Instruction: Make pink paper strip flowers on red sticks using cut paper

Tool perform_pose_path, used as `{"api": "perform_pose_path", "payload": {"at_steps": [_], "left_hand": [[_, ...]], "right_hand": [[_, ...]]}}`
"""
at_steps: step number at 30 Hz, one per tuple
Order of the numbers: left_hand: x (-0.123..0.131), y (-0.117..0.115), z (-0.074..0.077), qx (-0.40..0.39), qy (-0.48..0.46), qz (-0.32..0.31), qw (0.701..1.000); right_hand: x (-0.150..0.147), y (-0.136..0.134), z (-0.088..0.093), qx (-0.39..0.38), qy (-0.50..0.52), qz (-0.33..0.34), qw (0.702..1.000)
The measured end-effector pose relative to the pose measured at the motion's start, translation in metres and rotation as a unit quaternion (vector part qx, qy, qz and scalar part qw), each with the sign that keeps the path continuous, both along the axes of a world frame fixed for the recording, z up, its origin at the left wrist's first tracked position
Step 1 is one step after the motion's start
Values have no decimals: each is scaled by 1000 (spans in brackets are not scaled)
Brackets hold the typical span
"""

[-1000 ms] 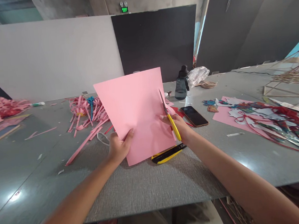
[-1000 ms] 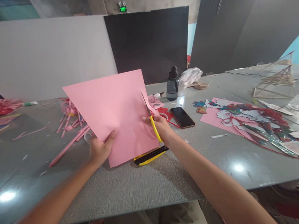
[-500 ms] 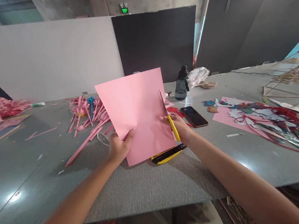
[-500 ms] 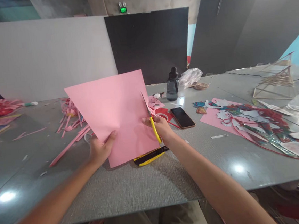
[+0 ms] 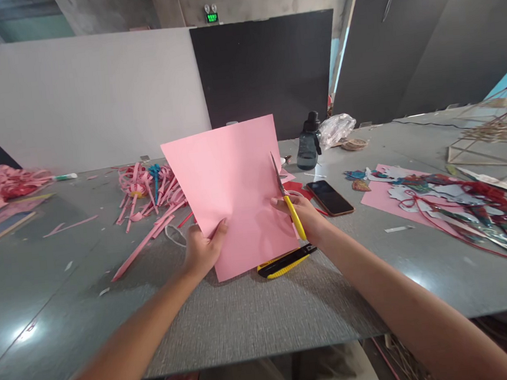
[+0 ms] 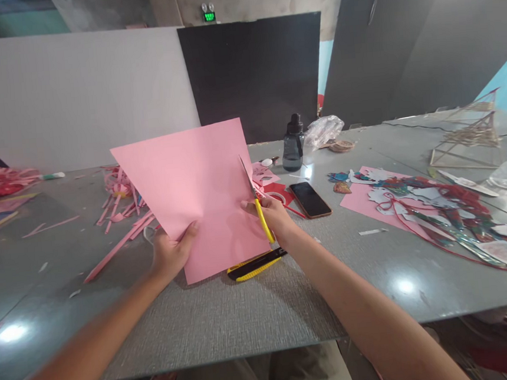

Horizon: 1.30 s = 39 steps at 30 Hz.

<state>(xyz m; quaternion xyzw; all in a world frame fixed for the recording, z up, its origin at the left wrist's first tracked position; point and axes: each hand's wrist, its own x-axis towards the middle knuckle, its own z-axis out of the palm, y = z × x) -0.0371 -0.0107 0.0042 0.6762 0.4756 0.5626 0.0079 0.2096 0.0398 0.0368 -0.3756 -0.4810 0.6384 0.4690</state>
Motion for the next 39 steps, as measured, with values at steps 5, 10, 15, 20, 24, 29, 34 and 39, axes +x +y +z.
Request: {"api": "perform_pose_path", "payload": {"at_steps": [5, 10, 15, 20, 24, 29, 34, 39], "left_hand": [[0, 0, 0, 9, -1, -2, 1000], [-1, 1, -1, -2, 0, 8, 1000], [-1, 1, -2, 3, 2, 2, 1000], [-1, 2, -3, 7, 7, 3, 1000], [-2, 3, -4, 13, 1, 0, 1000], [-2, 3, -5, 12, 1, 4, 1000], [-4, 4, -6, 7, 7, 5, 1000], [-5, 5, -6, 28, 18, 7, 999]], "right_hand": [[2, 3, -6, 0, 3, 14, 1000], [3, 4, -9, 15, 5, 26, 1000], [3, 5, -11, 19, 4, 32, 999], [4, 6, -12, 20, -8, 22, 1000], [4, 5, -11, 23, -12, 7, 1000], [4, 3, -11, 36, -28, 2, 999], [5, 4, -11, 43, -48, 4, 998], [7, 7, -10, 44, -84, 4, 995]]}}
